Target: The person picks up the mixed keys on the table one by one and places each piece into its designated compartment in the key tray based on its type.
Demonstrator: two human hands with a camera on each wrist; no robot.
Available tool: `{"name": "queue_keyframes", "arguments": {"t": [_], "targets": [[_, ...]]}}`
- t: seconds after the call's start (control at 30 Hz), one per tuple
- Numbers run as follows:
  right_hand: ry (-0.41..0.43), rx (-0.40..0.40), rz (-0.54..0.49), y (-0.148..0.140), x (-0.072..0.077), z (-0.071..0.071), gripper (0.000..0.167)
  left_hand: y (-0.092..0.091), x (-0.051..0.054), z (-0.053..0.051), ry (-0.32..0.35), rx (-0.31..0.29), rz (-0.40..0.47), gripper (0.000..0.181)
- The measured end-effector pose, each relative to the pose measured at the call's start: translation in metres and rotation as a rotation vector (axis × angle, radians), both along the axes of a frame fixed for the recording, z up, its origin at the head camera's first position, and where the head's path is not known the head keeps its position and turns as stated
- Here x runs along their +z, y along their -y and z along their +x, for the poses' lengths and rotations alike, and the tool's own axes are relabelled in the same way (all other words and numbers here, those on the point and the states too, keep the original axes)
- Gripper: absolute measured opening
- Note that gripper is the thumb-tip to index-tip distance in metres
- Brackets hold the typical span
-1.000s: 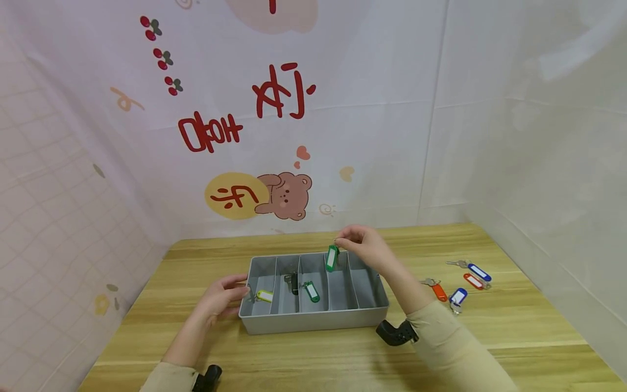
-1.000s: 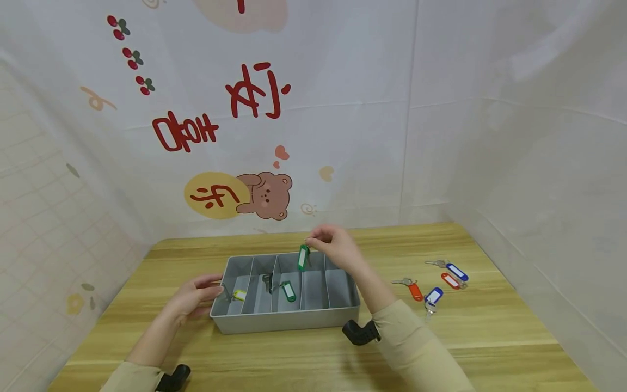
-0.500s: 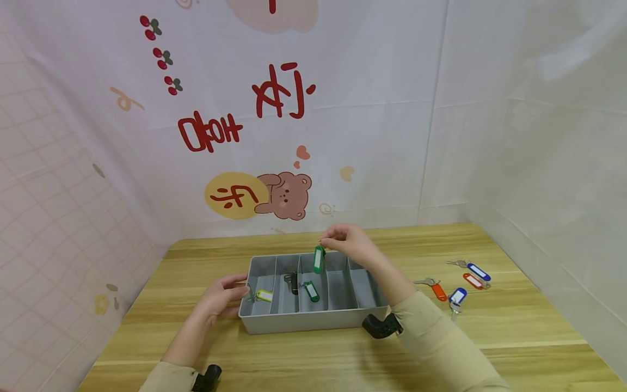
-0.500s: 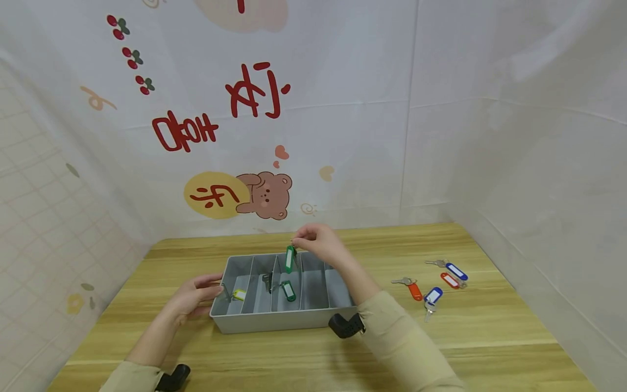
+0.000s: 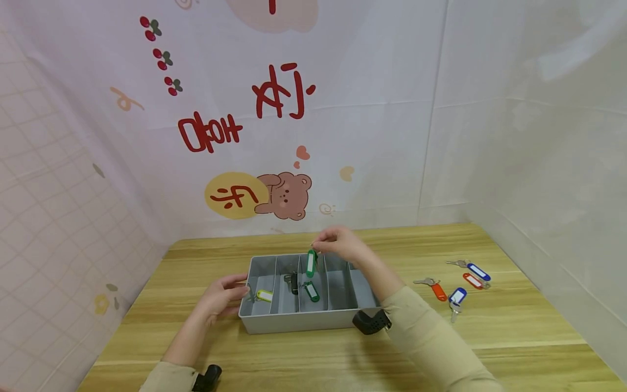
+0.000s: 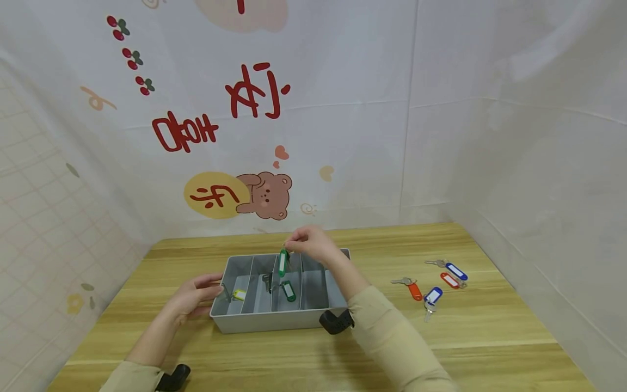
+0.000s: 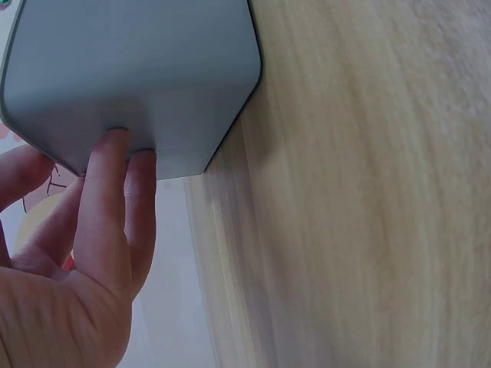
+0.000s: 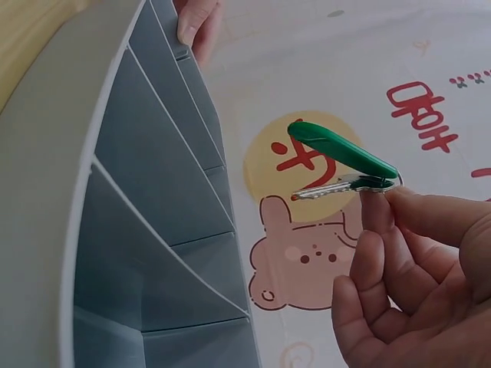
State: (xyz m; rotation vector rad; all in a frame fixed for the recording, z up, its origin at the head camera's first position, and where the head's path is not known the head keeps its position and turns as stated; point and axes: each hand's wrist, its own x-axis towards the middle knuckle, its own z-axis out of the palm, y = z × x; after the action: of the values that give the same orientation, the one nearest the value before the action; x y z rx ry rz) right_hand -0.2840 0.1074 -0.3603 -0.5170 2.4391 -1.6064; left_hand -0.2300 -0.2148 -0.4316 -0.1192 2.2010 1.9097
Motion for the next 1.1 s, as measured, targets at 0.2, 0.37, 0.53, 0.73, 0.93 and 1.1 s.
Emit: {"name": "queue_keyframes", "arguments": {"t": [0.2, 0.37, 0.53, 0.73, 0.93, 1.1], "targets": [[0.062, 0.016, 0.038, 0.001, -0.005, -0.006, 0.015, 0.0, -0.001, -0.001, -0.001, 0.001, -0.009, 0.056], [0.102, 0.026, 0.037, 0.002, -0.009, -0.007, 0.015, 0.001, -0.002, -0.001, -0.001, -0.004, -0.007, 0.058], [0.111, 0.018, 0.06, 0.004, -0.014, -0.009, 0.013, 0.001, -0.003, -0.002, 0.0, -0.007, -0.001, 0.058], [0.141, 0.017, 0.096, 0.007, -0.019, -0.011, 0.013, 0.0, -0.001, -0.001, 0.007, 0.0, 0.0, 0.056], [0.163, 0.024, 0.149, 0.01, -0.023, -0.012, 0.013, 0.001, -0.001, 0.0, 0.006, -0.004, 0.002, 0.055], [0.159, 0.031, 0.191, 0.011, -0.026, -0.013, 0.012, 0.002, 0.0, -0.001, 0.007, -0.013, 0.005, 0.056]]}}
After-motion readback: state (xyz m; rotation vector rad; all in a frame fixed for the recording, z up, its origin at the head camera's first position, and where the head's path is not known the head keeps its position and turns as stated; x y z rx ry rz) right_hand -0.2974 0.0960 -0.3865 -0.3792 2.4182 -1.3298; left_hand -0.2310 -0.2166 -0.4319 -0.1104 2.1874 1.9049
